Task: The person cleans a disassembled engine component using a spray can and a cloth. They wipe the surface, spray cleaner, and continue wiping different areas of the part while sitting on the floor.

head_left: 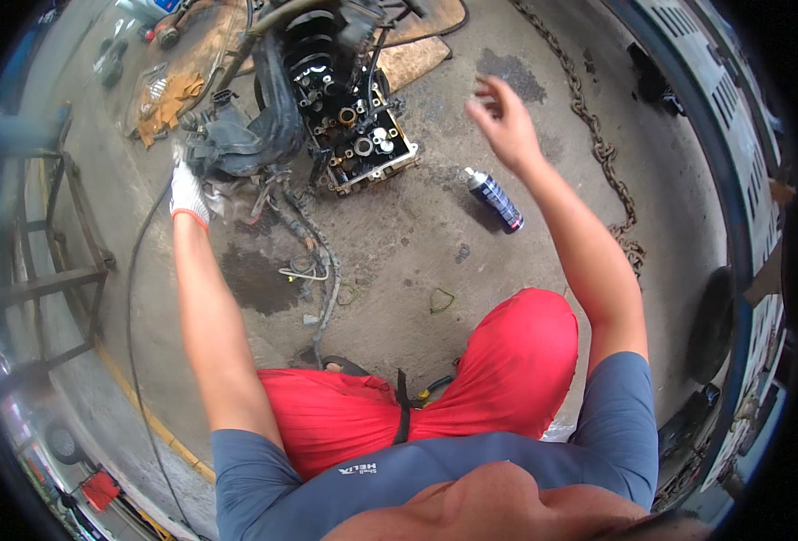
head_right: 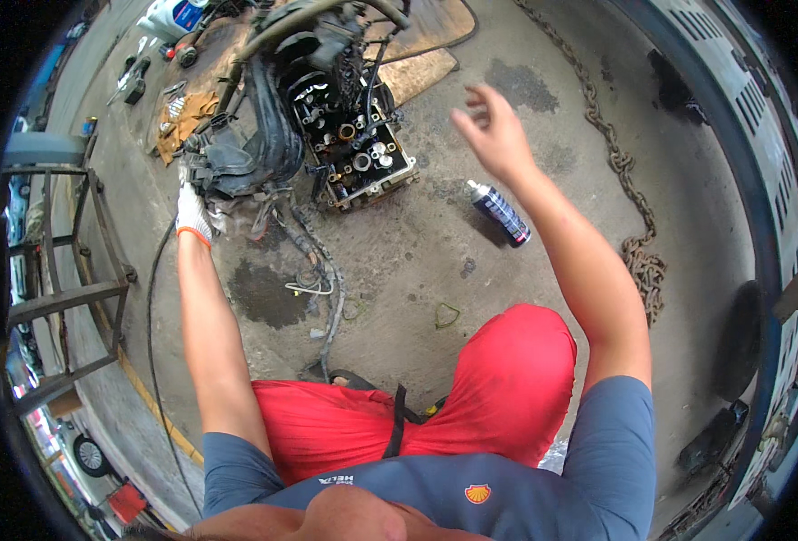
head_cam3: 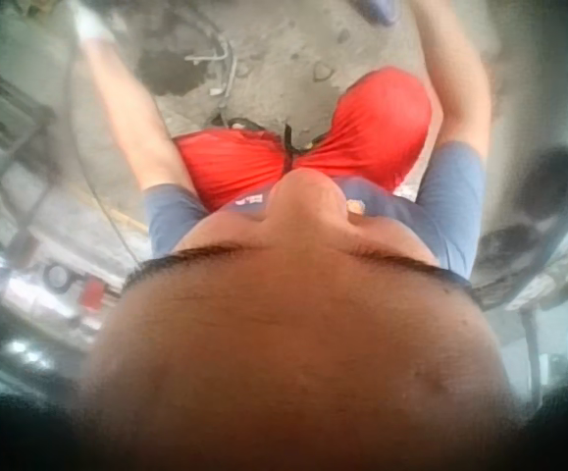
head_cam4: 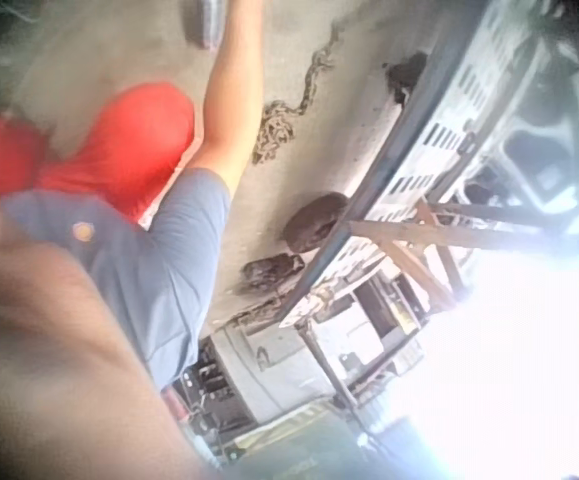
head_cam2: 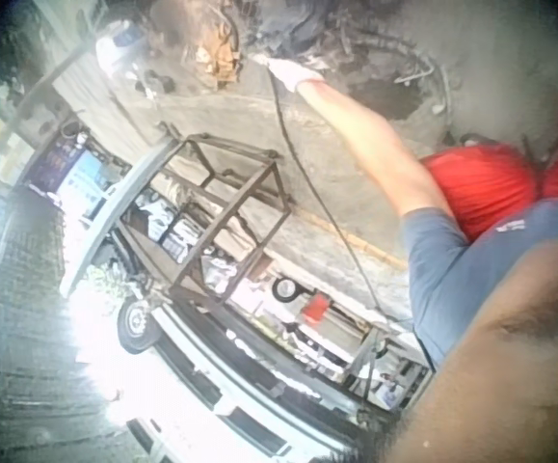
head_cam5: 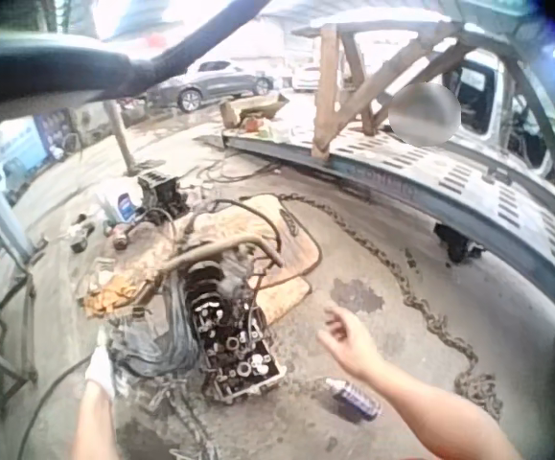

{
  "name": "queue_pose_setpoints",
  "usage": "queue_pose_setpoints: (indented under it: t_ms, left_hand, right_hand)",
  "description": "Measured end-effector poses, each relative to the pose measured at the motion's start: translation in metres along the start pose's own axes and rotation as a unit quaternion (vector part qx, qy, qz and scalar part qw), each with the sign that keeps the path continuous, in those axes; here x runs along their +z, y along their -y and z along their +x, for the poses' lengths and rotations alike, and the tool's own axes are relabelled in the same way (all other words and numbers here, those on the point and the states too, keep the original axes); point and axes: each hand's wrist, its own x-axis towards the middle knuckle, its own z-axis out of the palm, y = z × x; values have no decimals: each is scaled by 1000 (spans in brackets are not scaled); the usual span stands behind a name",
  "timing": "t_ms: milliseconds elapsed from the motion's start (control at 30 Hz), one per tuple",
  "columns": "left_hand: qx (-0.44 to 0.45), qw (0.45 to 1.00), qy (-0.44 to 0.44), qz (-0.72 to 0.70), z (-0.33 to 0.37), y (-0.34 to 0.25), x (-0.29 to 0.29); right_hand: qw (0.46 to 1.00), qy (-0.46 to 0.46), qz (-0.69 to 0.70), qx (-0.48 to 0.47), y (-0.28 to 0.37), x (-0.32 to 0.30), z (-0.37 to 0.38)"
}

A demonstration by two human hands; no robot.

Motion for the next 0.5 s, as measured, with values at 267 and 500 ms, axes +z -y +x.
queue_pose_setpoints:
  t_ms: [267,500]
  left_hand:
    - [89,989,-5,119,-8,-16,21]
    - [224,916,-76,323,-46,-47,65]
  right_hand:
    - [993,47,-107,21,130,4,81]
    - [980,21,145,138,65,11,48]
